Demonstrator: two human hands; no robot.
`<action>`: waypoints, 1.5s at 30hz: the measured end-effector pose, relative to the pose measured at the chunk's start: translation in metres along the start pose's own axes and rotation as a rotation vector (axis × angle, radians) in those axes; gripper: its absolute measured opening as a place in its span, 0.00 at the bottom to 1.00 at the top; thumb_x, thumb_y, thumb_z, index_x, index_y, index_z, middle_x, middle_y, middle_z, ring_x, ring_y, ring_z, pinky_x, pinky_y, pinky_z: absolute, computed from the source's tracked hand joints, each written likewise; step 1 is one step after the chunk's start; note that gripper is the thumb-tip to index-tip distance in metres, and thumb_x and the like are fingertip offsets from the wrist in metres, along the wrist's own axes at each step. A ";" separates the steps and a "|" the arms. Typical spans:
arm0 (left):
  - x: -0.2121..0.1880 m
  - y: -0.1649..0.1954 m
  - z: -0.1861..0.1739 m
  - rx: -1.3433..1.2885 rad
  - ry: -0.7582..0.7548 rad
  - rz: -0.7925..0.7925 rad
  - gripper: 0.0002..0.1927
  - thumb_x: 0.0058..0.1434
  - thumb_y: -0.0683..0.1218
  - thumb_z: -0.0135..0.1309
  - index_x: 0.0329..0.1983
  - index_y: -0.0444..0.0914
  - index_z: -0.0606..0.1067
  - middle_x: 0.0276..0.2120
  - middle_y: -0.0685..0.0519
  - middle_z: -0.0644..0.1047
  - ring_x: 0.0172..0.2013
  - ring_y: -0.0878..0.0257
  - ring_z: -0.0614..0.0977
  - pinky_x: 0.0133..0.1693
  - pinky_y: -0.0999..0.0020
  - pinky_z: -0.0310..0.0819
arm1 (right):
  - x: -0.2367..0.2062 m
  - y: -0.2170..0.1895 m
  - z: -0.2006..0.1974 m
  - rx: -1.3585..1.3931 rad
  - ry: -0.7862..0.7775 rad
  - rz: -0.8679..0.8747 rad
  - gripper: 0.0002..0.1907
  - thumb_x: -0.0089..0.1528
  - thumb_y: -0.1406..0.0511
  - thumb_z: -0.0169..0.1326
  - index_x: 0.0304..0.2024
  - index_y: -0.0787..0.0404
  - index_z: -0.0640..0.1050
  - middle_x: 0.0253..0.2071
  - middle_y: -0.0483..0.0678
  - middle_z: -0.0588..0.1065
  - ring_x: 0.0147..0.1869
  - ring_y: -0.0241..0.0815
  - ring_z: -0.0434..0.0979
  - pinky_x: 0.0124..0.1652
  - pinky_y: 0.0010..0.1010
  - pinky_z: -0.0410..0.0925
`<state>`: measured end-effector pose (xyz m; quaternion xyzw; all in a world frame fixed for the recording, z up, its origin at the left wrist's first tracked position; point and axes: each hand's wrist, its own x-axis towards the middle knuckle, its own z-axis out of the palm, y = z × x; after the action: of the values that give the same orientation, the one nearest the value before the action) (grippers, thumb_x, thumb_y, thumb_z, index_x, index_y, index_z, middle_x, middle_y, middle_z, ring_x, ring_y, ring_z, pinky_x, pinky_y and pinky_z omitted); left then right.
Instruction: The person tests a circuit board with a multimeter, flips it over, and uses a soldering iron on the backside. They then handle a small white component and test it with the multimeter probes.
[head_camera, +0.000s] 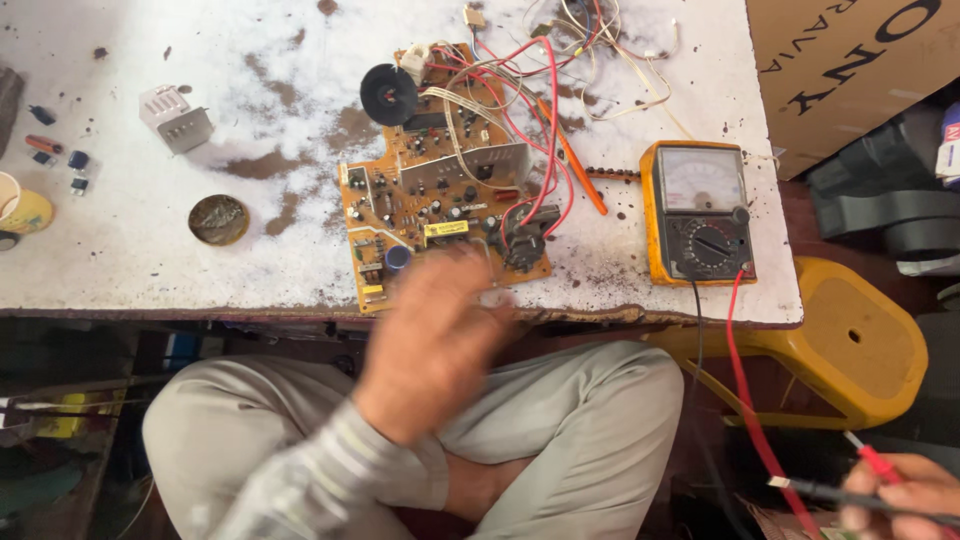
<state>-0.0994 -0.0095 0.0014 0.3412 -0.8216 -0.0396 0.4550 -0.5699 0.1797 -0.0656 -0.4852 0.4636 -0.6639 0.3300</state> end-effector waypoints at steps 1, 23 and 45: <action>0.007 -0.012 -0.008 0.085 -0.048 -0.044 0.13 0.55 0.39 0.59 0.44 0.40 0.80 0.58 0.45 0.72 0.62 0.44 0.72 0.63 0.47 0.68 | 0.000 -0.003 -0.023 -0.369 -0.011 0.071 0.16 0.59 0.62 0.65 0.50 0.54 0.82 0.46 0.54 0.81 0.43 0.39 0.83 0.47 0.32 0.77; 0.043 -0.086 -0.004 -0.052 -0.518 0.059 0.14 0.58 0.39 0.56 0.48 0.42 0.78 0.57 0.46 0.73 0.56 0.46 0.74 0.54 0.53 0.70 | -0.007 0.071 -0.002 -1.230 -0.281 0.802 0.28 0.60 0.61 0.65 0.63 0.52 0.76 0.46 0.53 0.84 0.46 0.44 0.88 0.49 0.35 0.79; 0.052 -0.082 -0.006 -0.004 -0.666 0.010 0.23 0.50 0.37 0.58 0.51 0.44 0.77 0.57 0.47 0.70 0.60 0.47 0.70 0.42 0.56 0.80 | -0.005 0.074 0.009 -1.200 -0.346 0.735 0.30 0.59 0.60 0.64 0.64 0.54 0.75 0.47 0.53 0.83 0.50 0.43 0.86 0.49 0.36 0.79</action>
<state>-0.0701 -0.1014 0.0120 0.3044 -0.9268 -0.1484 0.1626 -0.5608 0.1557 -0.1360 -0.4938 0.8224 -0.0547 0.2773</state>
